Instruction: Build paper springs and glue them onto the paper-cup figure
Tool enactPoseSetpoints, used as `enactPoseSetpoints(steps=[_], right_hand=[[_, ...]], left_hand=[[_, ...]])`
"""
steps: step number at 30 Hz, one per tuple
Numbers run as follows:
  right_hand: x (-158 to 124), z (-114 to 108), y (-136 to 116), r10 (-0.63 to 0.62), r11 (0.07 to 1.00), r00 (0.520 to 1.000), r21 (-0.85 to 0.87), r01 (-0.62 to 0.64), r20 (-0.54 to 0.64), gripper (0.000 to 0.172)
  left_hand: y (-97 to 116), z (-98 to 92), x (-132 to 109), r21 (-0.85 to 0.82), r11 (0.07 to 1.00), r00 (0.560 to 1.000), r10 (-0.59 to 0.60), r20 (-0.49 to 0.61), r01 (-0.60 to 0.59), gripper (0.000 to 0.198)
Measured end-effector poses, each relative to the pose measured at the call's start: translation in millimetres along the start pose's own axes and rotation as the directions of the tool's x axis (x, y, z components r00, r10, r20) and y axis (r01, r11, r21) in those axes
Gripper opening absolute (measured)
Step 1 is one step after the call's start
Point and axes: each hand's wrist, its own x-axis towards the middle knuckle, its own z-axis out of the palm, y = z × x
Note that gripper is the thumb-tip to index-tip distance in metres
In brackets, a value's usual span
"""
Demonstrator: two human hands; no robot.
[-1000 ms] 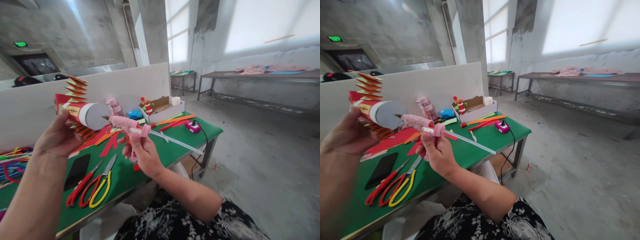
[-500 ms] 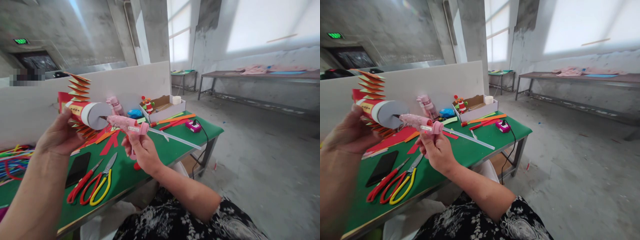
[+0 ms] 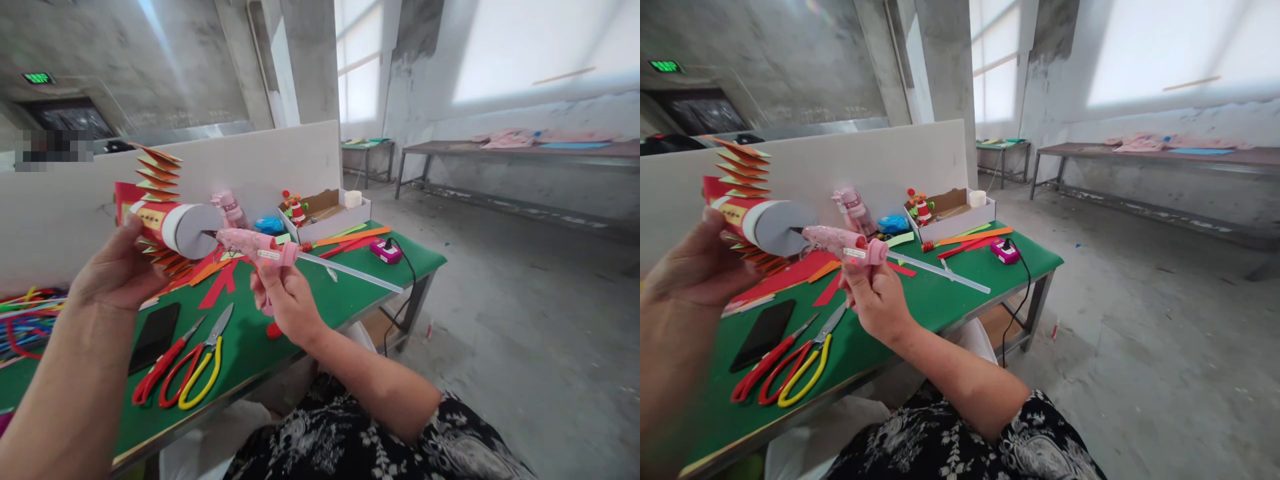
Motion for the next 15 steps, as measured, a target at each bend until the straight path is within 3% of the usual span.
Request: enactPoseSetpoints(steps=[6,15], right_hand=[[1.7,0.7,-0.5,-0.023,0.999,1.0,0.036,0.024,-0.014,0.046],[-1.3,-2.3,2.5,-0.001,1.0,1.0,0.021,0.0,0.013,0.046]], left_hand=[[-1.2,-3.3,0.8,0.008,1.0,0.999,-0.01,0.032,0.009,0.079],[-3.1,-7.4,2.5,-0.015,1.0,0.997,0.02,0.069,-0.019,0.054]])
